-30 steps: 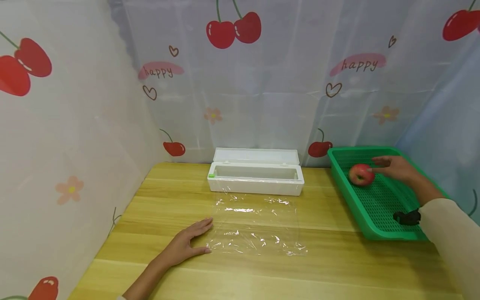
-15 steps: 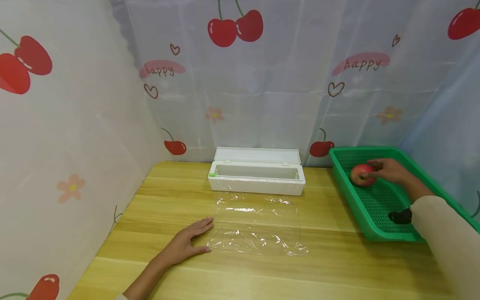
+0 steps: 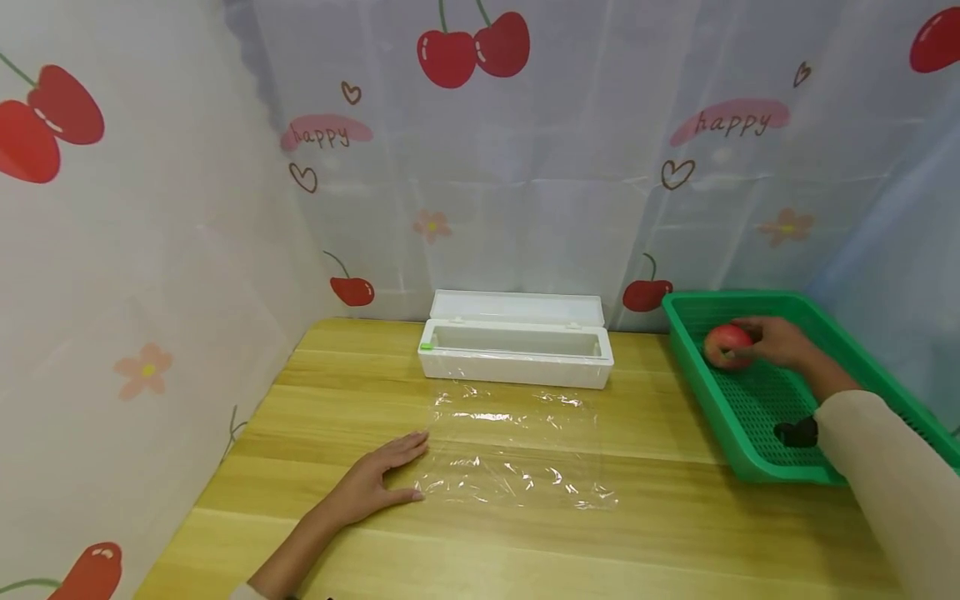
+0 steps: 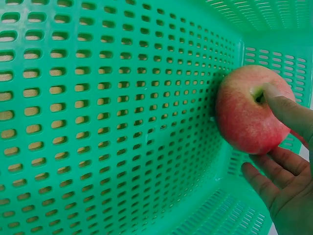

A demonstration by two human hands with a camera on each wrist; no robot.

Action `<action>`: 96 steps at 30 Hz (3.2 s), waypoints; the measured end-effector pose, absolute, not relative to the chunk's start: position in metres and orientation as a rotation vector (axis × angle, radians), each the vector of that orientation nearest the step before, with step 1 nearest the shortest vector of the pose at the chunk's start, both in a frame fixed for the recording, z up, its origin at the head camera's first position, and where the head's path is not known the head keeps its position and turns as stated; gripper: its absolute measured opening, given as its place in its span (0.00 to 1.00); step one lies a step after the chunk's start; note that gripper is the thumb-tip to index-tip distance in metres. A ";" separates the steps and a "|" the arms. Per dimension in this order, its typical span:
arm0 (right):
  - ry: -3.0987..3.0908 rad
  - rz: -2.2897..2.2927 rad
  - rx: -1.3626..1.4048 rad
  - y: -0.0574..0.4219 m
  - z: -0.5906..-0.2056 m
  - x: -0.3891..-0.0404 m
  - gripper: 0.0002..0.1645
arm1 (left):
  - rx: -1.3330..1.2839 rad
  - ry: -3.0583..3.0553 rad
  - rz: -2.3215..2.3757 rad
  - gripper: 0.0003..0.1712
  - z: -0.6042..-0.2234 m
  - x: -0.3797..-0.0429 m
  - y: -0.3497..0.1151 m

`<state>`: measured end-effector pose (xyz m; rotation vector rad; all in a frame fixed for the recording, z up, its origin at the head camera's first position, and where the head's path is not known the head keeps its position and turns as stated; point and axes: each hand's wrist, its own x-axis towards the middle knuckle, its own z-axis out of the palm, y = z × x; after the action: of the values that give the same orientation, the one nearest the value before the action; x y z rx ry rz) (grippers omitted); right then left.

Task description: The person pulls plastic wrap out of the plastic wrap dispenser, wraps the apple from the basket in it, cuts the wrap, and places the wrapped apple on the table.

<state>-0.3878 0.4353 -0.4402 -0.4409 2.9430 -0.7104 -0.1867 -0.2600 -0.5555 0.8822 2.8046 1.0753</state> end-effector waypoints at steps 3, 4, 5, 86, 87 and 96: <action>2.964 -0.695 -0.458 0.434 -0.441 -0.389 0.47 | 0.879 2.805 1.075 0.45 -0.556 -0.186 -0.261; 2.969 -0.693 -0.458 0.433 -0.442 -0.389 0.47 | 0.880 2.805 1.077 0.45 -0.557 -0.186 -0.261; 2.976 -0.685 -0.453 0.433 -0.442 -0.390 0.47 | 0.880 2.806 1.075 0.45 -0.557 -0.186 -0.261; 2.019 -2.007 -0.019 0.394 -0.358 -0.290 0.21 | 0.951 2.821 1.086 0.41 -0.554 -0.186 -0.259; 2.018 -2.008 -0.027 0.391 -0.357 -0.288 0.21 | 0.954 2.821 1.086 0.41 -0.555 -0.186 -0.259; 2.073 -1.928 -0.113 0.365 -0.357 -0.273 0.19 | 0.971 2.832 1.068 0.41 -0.555 -0.186 -0.259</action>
<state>-0.2727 0.3647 -0.3575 -0.1130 2.0727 -1.9281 -0.1855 -0.2590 -0.5548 0.9712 2.8320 1.0684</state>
